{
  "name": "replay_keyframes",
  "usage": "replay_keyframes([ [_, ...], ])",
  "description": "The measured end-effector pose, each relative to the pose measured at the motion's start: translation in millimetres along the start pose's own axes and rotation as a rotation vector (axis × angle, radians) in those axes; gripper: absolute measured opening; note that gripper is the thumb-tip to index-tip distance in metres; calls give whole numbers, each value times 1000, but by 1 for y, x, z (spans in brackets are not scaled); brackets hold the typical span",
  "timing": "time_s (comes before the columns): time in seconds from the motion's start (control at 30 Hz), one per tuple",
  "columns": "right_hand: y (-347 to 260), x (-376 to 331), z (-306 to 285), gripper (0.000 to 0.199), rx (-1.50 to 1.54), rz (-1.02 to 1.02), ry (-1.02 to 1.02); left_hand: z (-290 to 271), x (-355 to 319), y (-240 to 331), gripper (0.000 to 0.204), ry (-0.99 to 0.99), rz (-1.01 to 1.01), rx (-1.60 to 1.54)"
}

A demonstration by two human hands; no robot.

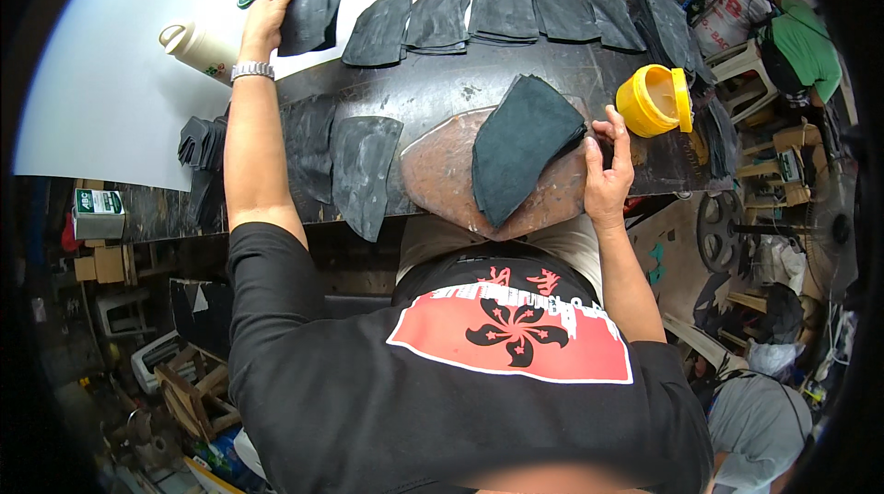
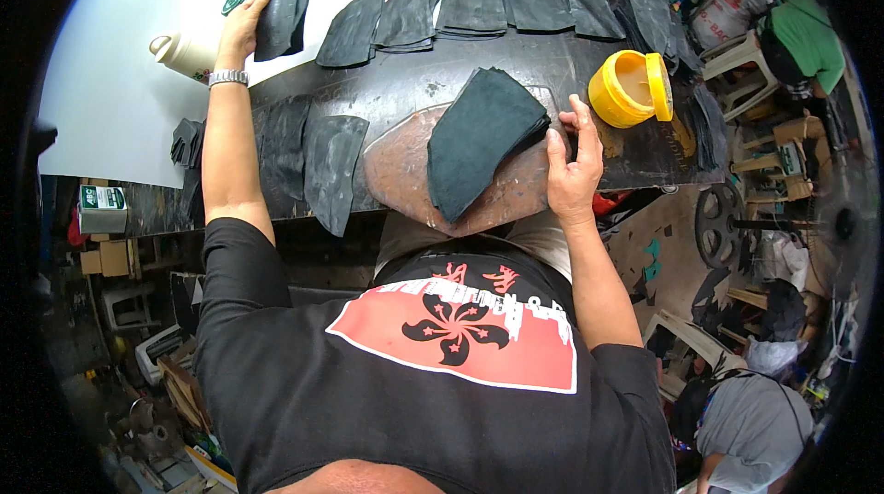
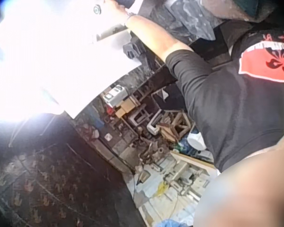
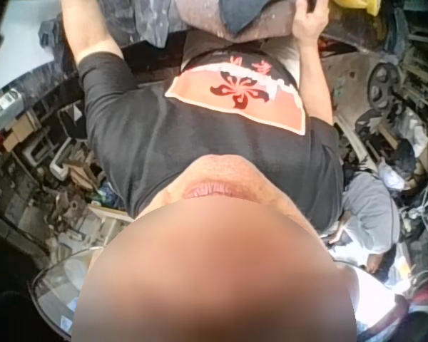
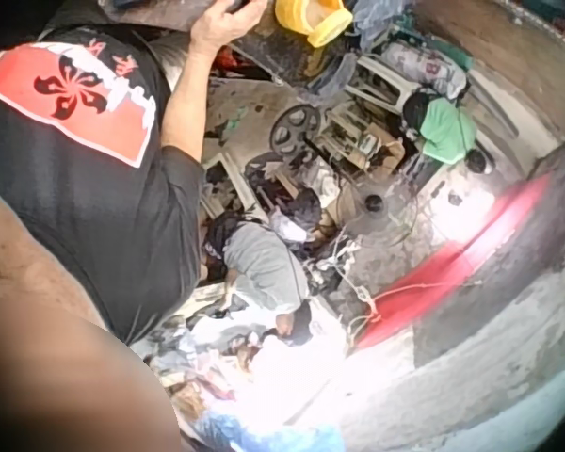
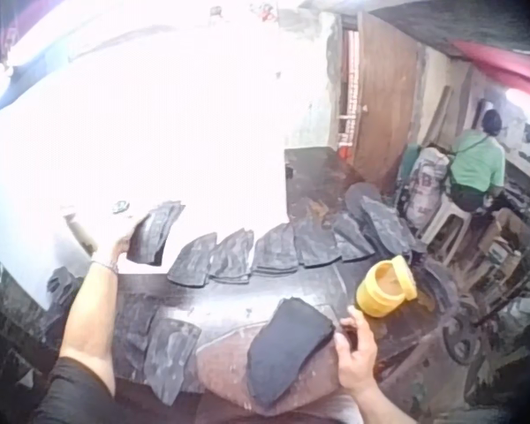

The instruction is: The person repeatedly rubs dark flexible sheets on a curved surface using both hands, then stacks them on the table. The person handles the sheets one at a time, pressing and smoothing them before placing them in a growing pile.

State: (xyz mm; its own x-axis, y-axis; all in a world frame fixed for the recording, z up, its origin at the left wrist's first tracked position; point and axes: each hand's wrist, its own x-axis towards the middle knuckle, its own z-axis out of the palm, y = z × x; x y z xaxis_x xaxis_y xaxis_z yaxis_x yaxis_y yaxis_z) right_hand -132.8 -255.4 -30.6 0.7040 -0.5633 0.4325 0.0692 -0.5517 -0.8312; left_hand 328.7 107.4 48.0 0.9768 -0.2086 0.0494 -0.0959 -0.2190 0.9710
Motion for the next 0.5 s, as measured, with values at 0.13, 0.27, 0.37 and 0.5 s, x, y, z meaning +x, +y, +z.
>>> replay_keyframes([
  [0.13, 2, 2, 1, 54, 16, -12, 8, 50, -5, -29, 51, -115, -94, 47],
  [0.27, 6, 6, 4, 53, 29, 2, 10, 94, -6, -63, 52, 23, 40, 533],
  [0.37, 7, 6, 5, 53, 18, -21, 17, 97, -9, -70, 47, 66, 55, 539],
  [0.5, 7, 6, 4, 52, 16, -4, 4, 93, -15, -71, 42, 80, 106, 451],
])
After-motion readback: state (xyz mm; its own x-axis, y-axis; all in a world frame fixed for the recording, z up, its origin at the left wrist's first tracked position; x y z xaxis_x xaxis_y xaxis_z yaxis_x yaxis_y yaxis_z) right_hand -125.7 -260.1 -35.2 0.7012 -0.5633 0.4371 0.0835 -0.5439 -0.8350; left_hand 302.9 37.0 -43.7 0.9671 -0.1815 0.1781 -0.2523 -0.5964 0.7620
